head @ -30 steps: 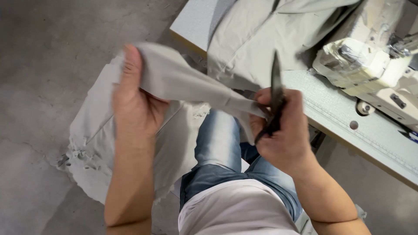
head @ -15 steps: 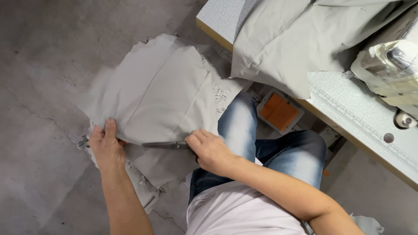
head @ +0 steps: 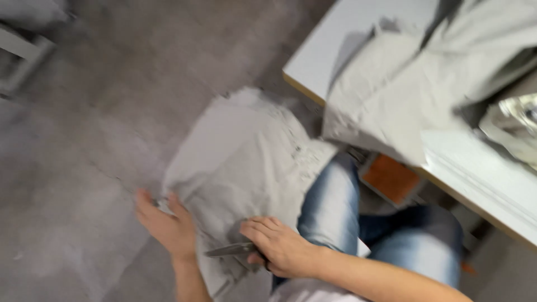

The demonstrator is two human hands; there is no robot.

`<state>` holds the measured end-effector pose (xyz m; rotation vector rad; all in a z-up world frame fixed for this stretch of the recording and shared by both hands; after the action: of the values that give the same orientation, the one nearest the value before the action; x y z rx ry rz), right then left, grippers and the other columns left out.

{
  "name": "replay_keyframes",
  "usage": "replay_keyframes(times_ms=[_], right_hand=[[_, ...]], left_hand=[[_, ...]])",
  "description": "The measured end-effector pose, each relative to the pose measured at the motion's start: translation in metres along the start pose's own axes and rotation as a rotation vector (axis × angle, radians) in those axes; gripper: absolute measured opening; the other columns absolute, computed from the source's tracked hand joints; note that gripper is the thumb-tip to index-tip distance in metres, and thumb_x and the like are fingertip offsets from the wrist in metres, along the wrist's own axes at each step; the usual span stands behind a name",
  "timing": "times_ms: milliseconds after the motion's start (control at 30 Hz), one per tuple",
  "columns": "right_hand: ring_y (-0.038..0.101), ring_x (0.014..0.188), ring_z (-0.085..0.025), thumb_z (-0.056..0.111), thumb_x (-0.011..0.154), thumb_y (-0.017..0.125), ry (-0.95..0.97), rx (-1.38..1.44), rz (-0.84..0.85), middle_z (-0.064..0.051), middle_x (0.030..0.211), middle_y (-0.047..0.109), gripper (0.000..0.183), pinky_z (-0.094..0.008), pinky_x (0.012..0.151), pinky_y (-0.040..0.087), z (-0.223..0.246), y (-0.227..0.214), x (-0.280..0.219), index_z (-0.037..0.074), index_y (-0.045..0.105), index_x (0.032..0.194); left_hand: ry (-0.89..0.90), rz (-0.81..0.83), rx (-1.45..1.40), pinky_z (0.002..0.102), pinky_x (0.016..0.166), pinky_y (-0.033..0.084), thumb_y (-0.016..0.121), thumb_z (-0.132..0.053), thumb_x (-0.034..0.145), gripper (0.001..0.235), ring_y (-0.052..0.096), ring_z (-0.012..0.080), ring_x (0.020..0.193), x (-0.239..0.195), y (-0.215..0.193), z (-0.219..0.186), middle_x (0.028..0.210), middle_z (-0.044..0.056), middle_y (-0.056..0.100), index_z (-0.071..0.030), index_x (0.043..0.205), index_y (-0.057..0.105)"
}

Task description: Cut and trim pieces of fabric using scissors on a sewing table

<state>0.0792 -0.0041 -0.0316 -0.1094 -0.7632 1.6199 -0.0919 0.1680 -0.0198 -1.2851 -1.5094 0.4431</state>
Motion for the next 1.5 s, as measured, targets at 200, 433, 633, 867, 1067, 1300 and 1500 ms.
replay_keyframes(times_ms=[200,433,633,867,1067,1300,1500], right_hand=[[0.027,0.149,-0.052,0.056,0.098,0.055,0.165,-0.073,-0.017,-0.033,0.156,0.039,0.088,-0.062,0.122,0.014,-0.076,-0.019,0.013,-0.005,0.025,0.155],[0.021,0.154,-0.046,0.051,0.099,0.057,0.42,-0.234,-0.194,-0.031,0.163,0.026,0.093,-0.064,0.121,0.009,-0.162,-0.074,-0.019,-0.004,0.011,0.159],[0.052,0.127,-0.047,0.034,0.102,0.059,0.481,-0.25,-0.148,-0.03,0.14,0.051,0.069,-0.062,0.116,0.021,-0.121,-0.118,-0.049,-0.006,0.025,0.146],[0.048,0.133,-0.042,0.017,0.093,0.064,0.44,-0.891,-0.513,-0.022,0.142,0.054,0.053,-0.059,0.109,0.034,-0.078,-0.204,-0.091,0.0,0.047,0.14],[0.046,0.085,-0.031,-0.011,0.061,0.049,0.488,-1.094,-0.567,-0.011,0.106,0.051,0.055,-0.044,0.079,0.034,-0.116,-0.222,-0.119,0.006,0.054,0.114],[0.048,0.079,-0.036,-0.005,0.049,0.042,0.468,-0.635,-0.661,-0.011,0.084,0.048,0.052,-0.043,0.07,0.031,-0.079,-0.211,-0.136,0.005,0.056,0.099],[0.058,0.083,-0.025,-0.012,0.062,0.049,0.401,-0.574,-0.583,-0.003,0.091,0.059,0.068,-0.04,0.078,0.036,-0.031,-0.164,-0.124,0.008,0.065,0.124]], left_hand=[[0.302,0.349,0.224,0.058,0.114,0.032,0.053,-0.046,0.097,0.073,0.032,0.0392,0.152,-0.086,0.064,-0.054,0.167,0.012,0.034,-0.02,0.162,0.033],[0.097,0.474,0.331,0.064,0.11,0.032,0.031,-0.069,0.097,0.074,0.031,0.0411,0.15,-0.103,0.071,0.003,0.166,0.007,0.035,-0.029,0.159,0.039],[0.265,-0.157,0.252,0.067,0.095,0.047,0.03,-0.057,0.106,0.072,0.062,0.0556,0.125,-0.1,0.061,0.05,0.15,0.028,0.062,-0.01,0.148,0.064],[0.193,0.086,-0.253,0.049,0.095,0.053,0.063,-0.023,0.1,0.041,0.066,0.0387,0.116,-0.062,0.02,-0.097,0.131,0.022,0.066,-0.002,0.135,0.064],[-0.551,1.036,-1.094,0.037,0.107,0.051,0.062,-0.033,0.092,0.061,0.061,0.0217,0.131,-0.096,0.115,-0.226,0.143,0.01,0.062,-0.012,0.148,0.052],[-1.026,1.649,-1.94,0.042,0.096,0.055,0.058,-0.074,0.083,0.075,0.064,0.0262,0.116,-0.162,0.172,-0.308,0.12,0.012,0.069,-0.009,0.119,0.068],[-1.216,1.295,-1.831,0.037,0.085,0.055,0.076,-0.026,0.085,0.039,0.07,0.0256,0.095,-0.124,0.177,-0.306,0.115,0.012,0.075,-0.007,0.117,0.069]])
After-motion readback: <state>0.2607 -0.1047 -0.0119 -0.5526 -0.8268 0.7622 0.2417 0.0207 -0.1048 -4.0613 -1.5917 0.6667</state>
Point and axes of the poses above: each hand's wrist, its own x-axis towards the middle knuckle, its own y-axis out of the palm, z = x × y, the point moved 6 cm from there along x, towards the middle knuckle
